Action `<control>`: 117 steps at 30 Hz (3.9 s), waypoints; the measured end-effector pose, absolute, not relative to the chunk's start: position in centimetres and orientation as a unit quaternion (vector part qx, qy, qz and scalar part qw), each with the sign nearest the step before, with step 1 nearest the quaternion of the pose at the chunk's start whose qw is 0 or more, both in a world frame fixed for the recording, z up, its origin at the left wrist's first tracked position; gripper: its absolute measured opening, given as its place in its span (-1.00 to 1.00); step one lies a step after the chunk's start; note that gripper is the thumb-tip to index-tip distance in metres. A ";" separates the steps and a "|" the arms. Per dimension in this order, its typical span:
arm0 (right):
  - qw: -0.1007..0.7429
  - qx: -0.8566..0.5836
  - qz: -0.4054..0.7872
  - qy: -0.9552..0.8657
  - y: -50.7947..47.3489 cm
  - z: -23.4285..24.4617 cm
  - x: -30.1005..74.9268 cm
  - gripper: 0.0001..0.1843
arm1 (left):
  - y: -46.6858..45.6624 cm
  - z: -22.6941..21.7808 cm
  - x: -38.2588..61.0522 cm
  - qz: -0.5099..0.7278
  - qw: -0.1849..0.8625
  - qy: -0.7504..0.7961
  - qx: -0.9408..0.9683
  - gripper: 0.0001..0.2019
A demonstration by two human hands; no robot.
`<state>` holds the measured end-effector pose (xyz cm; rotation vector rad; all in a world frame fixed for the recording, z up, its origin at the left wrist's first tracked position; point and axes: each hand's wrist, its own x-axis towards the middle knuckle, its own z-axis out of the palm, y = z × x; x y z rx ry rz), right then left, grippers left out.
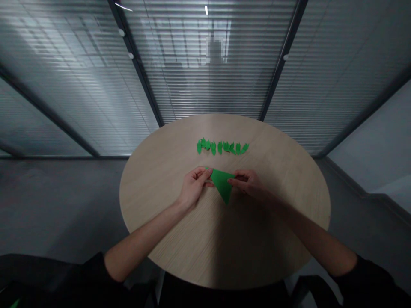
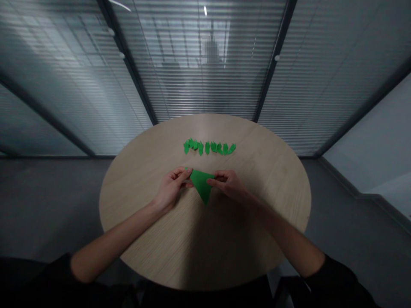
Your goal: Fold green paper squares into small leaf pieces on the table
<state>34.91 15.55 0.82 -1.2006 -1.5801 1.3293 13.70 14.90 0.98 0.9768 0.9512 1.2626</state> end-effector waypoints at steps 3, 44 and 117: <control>0.388 -0.469 0.505 -0.611 15.6 0.8 34.9 -0.55 | 14.9 0.9 13.7 0.546 0.603 0.405 0.417 -0.59; 0.441 -0.458 0.476 -0.607 15.8 1.0 35.2 -0.62 | 14.3 1.0 13.9 0.447 0.597 0.455 0.487 -0.81; 0.467 -0.490 0.448 -0.584 16.6 0.2 35.8 -0.60 | 14.3 0.5 13.6 0.484 0.598 0.448 0.456 -0.66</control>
